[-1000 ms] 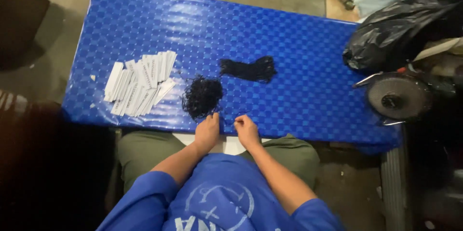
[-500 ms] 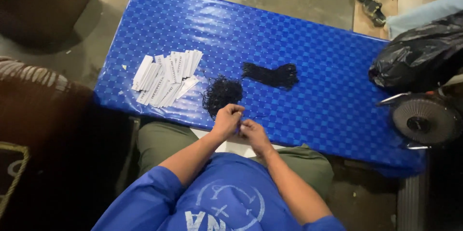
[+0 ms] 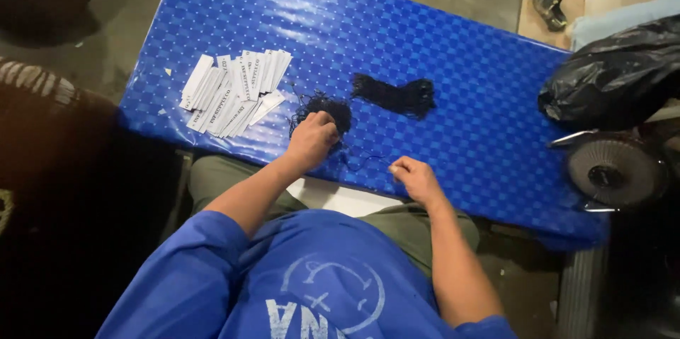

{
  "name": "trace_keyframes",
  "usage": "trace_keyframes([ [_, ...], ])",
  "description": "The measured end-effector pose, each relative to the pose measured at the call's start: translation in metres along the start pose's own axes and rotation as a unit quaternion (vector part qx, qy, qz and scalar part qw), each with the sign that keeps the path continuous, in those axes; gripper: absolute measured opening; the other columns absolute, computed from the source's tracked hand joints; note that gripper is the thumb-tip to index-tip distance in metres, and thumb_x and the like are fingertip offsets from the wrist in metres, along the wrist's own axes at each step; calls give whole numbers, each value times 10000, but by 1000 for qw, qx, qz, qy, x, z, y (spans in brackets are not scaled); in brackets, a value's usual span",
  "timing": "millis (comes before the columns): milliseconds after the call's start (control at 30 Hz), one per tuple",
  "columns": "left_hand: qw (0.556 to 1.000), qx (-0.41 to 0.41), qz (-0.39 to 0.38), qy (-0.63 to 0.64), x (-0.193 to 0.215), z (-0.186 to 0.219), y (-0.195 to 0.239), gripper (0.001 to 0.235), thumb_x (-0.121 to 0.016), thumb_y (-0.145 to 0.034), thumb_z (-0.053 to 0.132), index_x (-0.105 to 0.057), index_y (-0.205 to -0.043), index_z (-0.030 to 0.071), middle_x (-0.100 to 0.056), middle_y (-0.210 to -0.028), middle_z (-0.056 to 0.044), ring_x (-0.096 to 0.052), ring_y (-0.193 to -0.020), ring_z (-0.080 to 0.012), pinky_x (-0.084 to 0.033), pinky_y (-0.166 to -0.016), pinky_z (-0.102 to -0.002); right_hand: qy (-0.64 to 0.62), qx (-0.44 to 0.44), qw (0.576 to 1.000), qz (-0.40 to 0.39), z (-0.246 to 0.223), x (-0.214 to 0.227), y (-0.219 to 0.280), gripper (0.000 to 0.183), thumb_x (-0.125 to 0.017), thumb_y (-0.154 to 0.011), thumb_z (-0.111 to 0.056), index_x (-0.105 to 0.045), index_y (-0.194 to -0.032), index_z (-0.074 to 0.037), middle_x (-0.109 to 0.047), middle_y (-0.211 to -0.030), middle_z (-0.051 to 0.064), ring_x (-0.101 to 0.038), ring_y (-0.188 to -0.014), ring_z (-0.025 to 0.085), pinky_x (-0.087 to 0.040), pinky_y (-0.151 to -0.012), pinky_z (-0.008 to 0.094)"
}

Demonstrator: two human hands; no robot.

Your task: Sorting and organizing black zip ties and white paper labels on a table in a print shop environment.

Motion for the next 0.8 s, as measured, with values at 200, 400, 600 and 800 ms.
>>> trace_keyframes([
  [200, 999, -40, -21, -28, -35, -12, -6, 210, -648, -938, 354, -578, -772, 246, -587, -761, 33, -657, -744, -176, -527, -621, -328, 105, 128, 982, 95, 10, 21, -15, 221, -731, -848, -105, -815, -1044, -166, -721, -886, 135, -696, -897, 363, -554, -821, 456],
  [400, 985, -140, 31, -98, -46, 5, -57, 152, -655, -915, 253, -593, -784, 209, -577, -866, -11, -609, -854, -238, -480, -618, -375, 96, -34, 979, 176, 41, 50, -53, 174, -746, -849, -205, -750, -1022, -191, -752, -864, 32, -722, -847, 257, -559, -755, 395],
  [600, 989, -61, -76, -115, -81, -19, -44, 117, -681, -861, 235, -632, -759, 206, -624, -727, 8, -657, -675, -220, -499, -553, -359, 106, 9, 975, 192, 44, 54, -78, 110, -756, -843, -123, -740, -951, -140, -699, -879, 79, -698, -880, 289, -555, -802, 401],
  [800, 988, -43, -39, -141, -74, -9, -80, 121, -659, -843, 190, -627, -727, 192, -612, -711, -13, -633, -692, -244, -458, -573, -376, 70, -32, 973, 219, 45, 55, -88, 99, -732, -876, -107, -736, -974, -123, -676, -857, 63, -689, -841, 253, -551, -776, 377],
])
Point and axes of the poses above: each hand's wrist, its own y-axis away from the middle knuckle, its own x-axis out of the back of the hand, z = x × y, the point moved 6 cm from there along -y, towards the middle knuckle
